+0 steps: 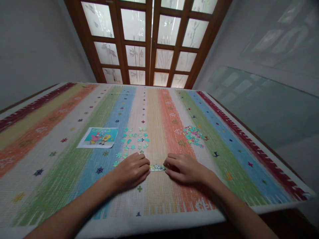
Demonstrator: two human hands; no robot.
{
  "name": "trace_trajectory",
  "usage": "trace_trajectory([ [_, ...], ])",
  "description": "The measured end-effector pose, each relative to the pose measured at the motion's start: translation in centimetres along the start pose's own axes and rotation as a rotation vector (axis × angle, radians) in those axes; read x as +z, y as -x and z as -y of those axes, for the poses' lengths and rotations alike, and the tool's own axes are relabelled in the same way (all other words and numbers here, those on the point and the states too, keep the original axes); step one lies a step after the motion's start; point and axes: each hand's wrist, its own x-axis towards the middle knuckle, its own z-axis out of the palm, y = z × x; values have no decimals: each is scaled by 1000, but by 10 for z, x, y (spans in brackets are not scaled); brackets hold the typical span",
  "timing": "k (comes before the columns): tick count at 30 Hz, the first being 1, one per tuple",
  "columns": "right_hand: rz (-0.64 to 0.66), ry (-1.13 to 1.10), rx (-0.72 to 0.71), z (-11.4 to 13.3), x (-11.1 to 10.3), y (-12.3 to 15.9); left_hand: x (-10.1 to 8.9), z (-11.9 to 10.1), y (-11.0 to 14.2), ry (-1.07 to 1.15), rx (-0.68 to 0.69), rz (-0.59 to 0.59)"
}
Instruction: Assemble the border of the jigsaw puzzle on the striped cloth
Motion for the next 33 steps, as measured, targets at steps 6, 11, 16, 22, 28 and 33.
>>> trace_trajectory([
  [6, -38, 11, -44, -1, 3, -2, -1, -2, -1, -12, 9, -10],
  [11, -61, 18, -67, -2, 7, -2, -1, -3, 0, -28, 11, -7],
  [16, -76, 19, -70, -3, 9, -2, 0, -3, 0, -29, 13, 0],
  [22, -92, 10, -84, -4, 9, -3, -1, -3, -1, -30, 10, -2],
  [28, -117, 20, -96, -2, 8, -2, 0, -4, -2, -16, 24, -3],
  [33, -124, 42, -95, -1, 9, -3, 2, -5, -3, -35, 26, -6],
])
